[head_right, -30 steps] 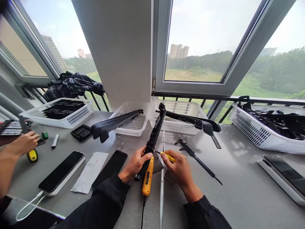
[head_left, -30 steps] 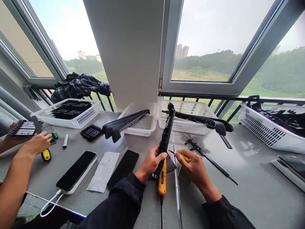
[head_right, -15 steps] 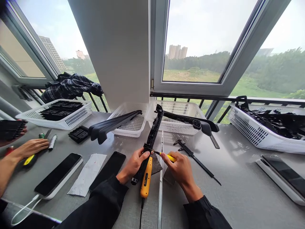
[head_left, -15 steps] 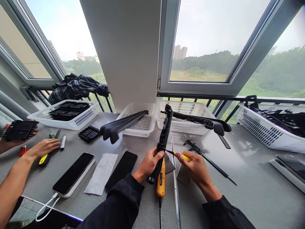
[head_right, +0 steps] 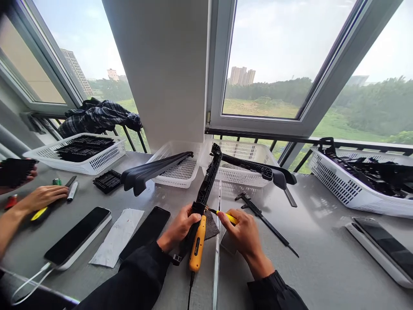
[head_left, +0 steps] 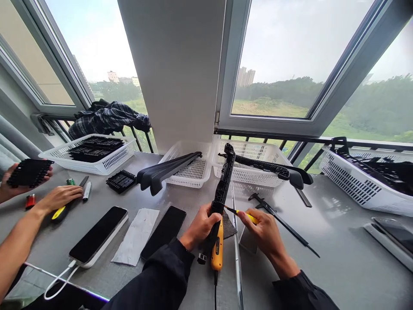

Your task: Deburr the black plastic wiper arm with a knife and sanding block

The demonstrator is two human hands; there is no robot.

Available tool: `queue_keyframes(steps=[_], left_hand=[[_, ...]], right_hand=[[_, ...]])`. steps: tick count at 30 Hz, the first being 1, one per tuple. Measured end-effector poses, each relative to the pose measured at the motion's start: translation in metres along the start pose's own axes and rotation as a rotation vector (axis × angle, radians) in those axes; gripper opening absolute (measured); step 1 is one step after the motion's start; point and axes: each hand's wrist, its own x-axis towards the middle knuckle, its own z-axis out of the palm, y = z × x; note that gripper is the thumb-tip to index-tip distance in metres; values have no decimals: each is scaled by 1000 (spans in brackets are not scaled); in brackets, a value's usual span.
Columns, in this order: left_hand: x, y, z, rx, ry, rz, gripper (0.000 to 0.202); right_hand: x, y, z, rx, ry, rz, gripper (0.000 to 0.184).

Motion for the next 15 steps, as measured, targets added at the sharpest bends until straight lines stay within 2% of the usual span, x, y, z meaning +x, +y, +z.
queue_keyframes(steps=[15], left_hand=[[-2, 3, 1, -21, 7, 32, 30]], right_hand=[[-5, -12, -5, 42, -39, -34, 73]])
